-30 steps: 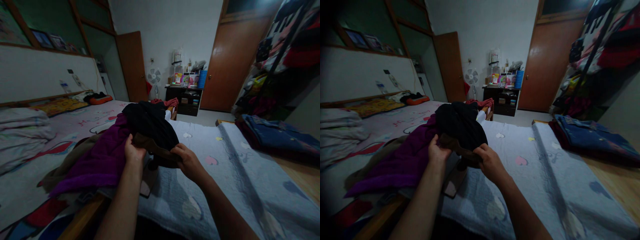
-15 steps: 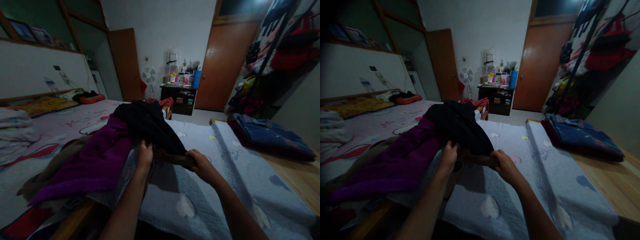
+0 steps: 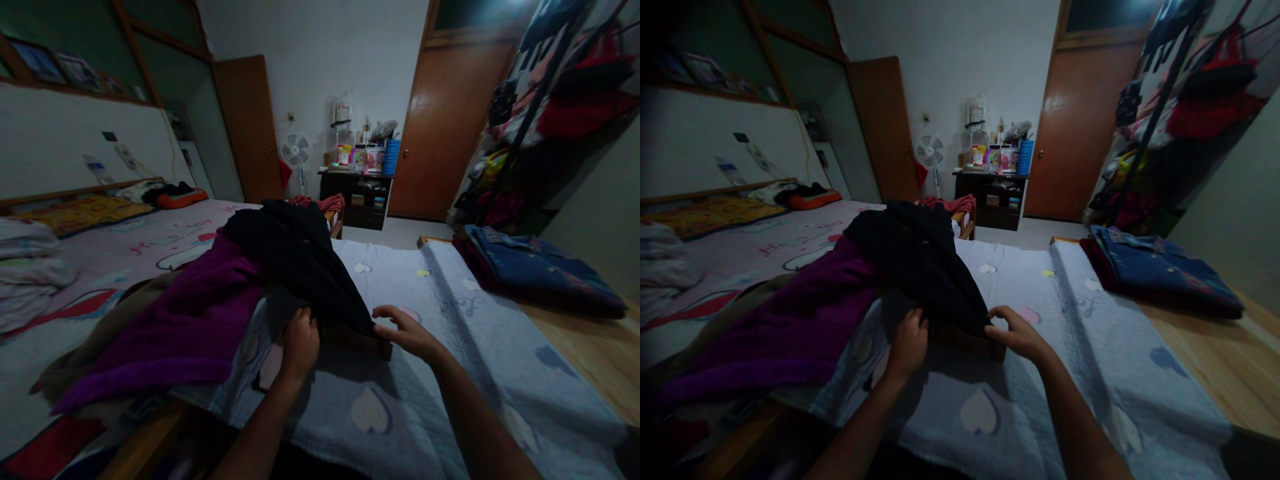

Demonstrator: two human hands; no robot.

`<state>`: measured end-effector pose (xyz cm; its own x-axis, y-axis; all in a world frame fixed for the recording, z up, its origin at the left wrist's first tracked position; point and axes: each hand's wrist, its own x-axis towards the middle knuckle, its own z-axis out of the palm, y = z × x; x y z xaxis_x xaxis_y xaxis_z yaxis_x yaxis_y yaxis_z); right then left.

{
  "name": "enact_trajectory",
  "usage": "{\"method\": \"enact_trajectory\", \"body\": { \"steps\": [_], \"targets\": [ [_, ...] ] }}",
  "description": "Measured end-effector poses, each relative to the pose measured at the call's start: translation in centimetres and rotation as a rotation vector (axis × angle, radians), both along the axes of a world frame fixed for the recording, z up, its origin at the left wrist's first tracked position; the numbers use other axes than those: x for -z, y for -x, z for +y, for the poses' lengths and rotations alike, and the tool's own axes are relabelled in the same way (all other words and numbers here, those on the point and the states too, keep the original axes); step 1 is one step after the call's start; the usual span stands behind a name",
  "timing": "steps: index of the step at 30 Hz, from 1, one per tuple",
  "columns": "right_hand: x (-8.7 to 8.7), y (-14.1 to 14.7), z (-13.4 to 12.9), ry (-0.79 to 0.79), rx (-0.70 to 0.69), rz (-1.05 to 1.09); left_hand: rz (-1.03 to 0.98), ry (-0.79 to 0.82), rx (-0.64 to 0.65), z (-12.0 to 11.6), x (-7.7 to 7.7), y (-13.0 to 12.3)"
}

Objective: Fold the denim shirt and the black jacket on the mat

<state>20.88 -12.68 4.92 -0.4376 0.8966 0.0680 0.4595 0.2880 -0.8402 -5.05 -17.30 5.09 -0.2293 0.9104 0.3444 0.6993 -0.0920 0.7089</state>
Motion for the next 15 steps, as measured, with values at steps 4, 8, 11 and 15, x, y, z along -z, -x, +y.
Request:
{"method": "enact_trajectory", "body": {
  "steps": [4,8,11,15],
  "targets": [
    [1.1,2.9,4.2,0.046,0.245,0.105,-0.248,0.032,0.086,-0.7,-0.2,0.2],
    [2.0,5.9,7.8,0.247,0.287,0.254,-0.604,0.057,0.137,-0.7,0.4,0.6],
    [2.6,7.6,9.0,0.335,0.242,0.266,-0.849,0.061,0.109,-0.4,1.0,0.5],
    [3.1,8.9,10.3,0.434,0.196,0.248,-1.067,0.142,0.18,0.2,0.4,0.5]
  ]
}}
